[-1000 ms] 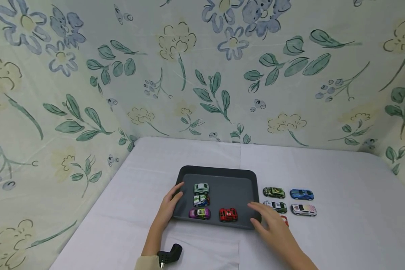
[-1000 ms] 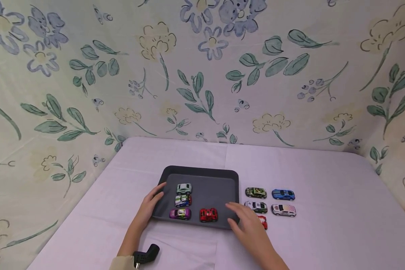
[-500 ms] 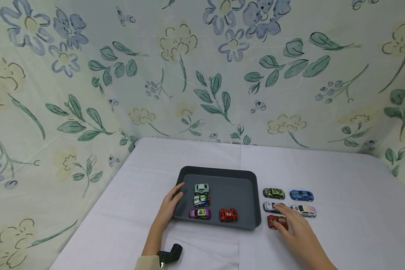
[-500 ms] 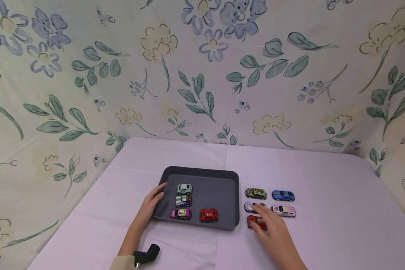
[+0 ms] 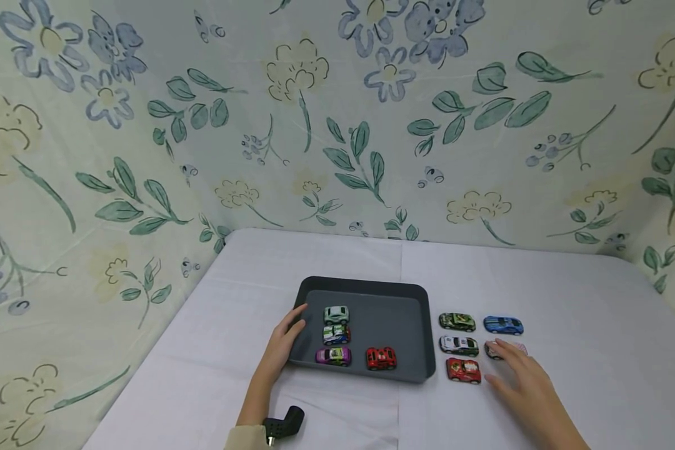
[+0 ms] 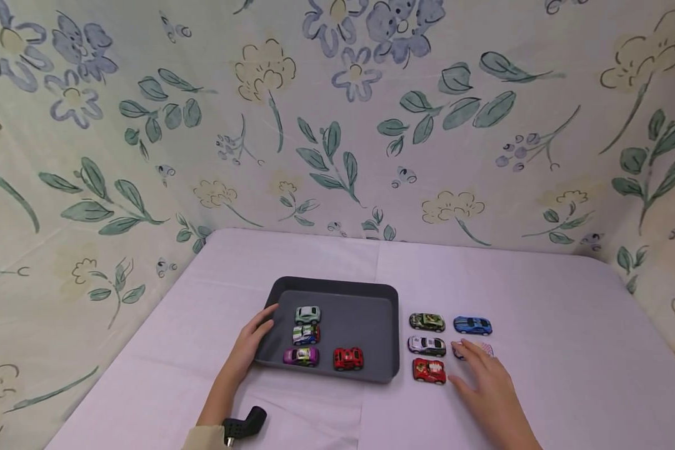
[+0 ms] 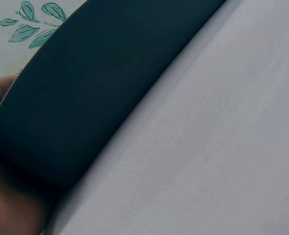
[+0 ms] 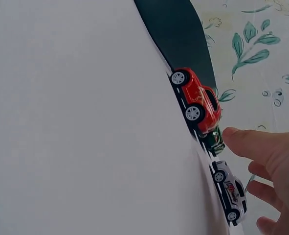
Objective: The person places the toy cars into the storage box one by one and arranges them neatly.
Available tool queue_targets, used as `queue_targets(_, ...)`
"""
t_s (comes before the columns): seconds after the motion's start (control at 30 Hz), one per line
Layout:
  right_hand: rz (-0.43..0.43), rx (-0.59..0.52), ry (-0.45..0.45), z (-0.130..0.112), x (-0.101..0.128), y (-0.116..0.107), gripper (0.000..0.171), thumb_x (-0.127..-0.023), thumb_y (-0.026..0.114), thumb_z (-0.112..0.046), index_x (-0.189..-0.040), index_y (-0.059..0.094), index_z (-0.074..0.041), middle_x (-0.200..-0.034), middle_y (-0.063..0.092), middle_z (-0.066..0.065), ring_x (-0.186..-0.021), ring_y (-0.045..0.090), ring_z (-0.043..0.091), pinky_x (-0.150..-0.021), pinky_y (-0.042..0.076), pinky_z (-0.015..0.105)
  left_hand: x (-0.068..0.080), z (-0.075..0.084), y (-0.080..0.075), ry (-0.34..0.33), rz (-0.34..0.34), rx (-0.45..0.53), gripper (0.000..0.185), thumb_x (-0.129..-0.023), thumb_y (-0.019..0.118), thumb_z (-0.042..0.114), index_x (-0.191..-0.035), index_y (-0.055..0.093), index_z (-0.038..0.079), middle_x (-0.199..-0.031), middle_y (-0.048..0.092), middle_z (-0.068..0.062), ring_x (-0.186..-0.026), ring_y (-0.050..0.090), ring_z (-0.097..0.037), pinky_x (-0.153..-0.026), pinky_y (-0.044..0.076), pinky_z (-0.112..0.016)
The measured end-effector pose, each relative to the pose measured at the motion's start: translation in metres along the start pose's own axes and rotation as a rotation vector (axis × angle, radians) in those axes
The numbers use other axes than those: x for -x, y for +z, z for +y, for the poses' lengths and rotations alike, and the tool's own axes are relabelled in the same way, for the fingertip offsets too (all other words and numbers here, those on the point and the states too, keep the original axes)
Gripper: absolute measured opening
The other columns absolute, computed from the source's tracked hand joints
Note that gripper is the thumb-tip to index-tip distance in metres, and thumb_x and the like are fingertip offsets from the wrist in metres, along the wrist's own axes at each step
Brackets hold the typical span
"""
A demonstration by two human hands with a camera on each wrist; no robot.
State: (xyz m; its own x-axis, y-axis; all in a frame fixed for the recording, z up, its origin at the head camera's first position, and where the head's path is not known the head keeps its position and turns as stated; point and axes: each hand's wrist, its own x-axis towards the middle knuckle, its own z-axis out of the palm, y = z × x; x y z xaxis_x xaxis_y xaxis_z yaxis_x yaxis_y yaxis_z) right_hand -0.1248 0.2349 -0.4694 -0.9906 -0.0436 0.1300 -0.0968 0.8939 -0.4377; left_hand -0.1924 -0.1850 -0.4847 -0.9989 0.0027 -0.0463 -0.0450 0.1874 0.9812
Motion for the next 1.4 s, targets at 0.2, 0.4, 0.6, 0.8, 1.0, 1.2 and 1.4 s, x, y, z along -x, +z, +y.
queue_targets(0.2,0.019,-0.005,0.005,0.019,0.001,0.003,0.059,-0.076,0.071,-0.019,-0.127,0.047,-0.001,-0.132,0.042,0.026,-0.119,0.035,0.047,-0.093,0.028,0.063,0.012,0.023,0.002,-0.015,-0.014,-0.004,0.042,-0.095,0.045,0.022,-0.135,0.043,0.011,-0.149,0.027,-0.013,-0.14,0.016,-0.032,-0.113,0.012,-0.051)
queue_targets(0.4,0.089,-0.088,-0.028,0.031,0.002,0.006,0.051,-0.079,0.066,-0.01,-0.125,0.049,0.001,-0.132,0.04,0.028,-0.118,0.033,0.05,-0.092,0.025,0.065,0.004,0.008,0.001,0.004,-0.007,-0.01,0.041,-0.095,0.046,0.024,-0.135,0.044,0.015,-0.149,0.027,-0.011,-0.14,0.016,-0.032,-0.113,0.012,-0.051)
queue_targets(0.6,0.162,-0.06,-0.047,0.035,-0.001,0.01,0.046,-0.076,0.064,0.0,-0.121,0.052,0.005,-0.127,0.043,0.026,-0.112,0.038,0.047,-0.09,0.029,0.063,0.002,0.001,0.001,0.018,0.003,-0.002,0.042,-0.094,0.046,0.027,-0.135,0.044,0.018,-0.149,0.028,-0.009,-0.14,0.016,-0.03,-0.113,0.011,-0.051)
queue_targets(0.8,0.26,-0.02,-0.093,0.039,-0.01,0.012,0.042,-0.072,0.067,0.005,-0.113,0.057,0.004,-0.116,0.051,0.024,-0.104,0.044,0.043,-0.086,0.034,0.058,0.001,-0.001,0.0,0.016,0.005,-0.008,0.041,-0.094,0.047,0.027,-0.134,0.045,0.019,-0.149,0.028,-0.009,-0.14,0.017,-0.03,-0.113,0.012,-0.051)
queue_targets(1.0,0.142,0.002,-0.011,0.043,-0.02,0.005,0.035,-0.076,0.064,0.003,-0.111,0.058,0.002,-0.113,0.053,0.028,-0.105,0.047,0.046,-0.087,0.036,0.06,0.0,-0.004,0.001,0.011,0.007,-0.006,0.04,-0.094,0.047,0.027,-0.133,0.047,0.02,-0.148,0.03,-0.008,-0.14,0.018,-0.03,-0.113,0.013,-0.051)
queue_targets(1.2,0.091,0.027,0.028,0.043,-0.026,0.0,0.033,-0.078,0.063,0.001,-0.11,0.06,-0.001,-0.113,0.055,0.028,-0.106,0.048,0.046,-0.086,0.038,0.06,0.001,-0.001,0.001,0.013,0.007,0.0,0.041,-0.094,0.047,0.027,-0.134,0.046,0.019,-0.148,0.029,-0.008,-0.14,0.017,-0.03,-0.113,0.013,-0.051)
queue_targets(1.4,0.168,0.026,0.002,0.044,-0.023,-0.002,0.031,-0.076,0.065,0.001,-0.107,0.063,-0.001,-0.11,0.058,0.026,-0.102,0.051,0.045,-0.083,0.039,0.058,0.001,0.0,0.001,0.014,0.002,0.006,0.041,-0.094,0.047,0.026,-0.134,0.045,0.017,-0.149,0.029,-0.009,-0.14,0.017,-0.03,-0.114,0.011,-0.051)
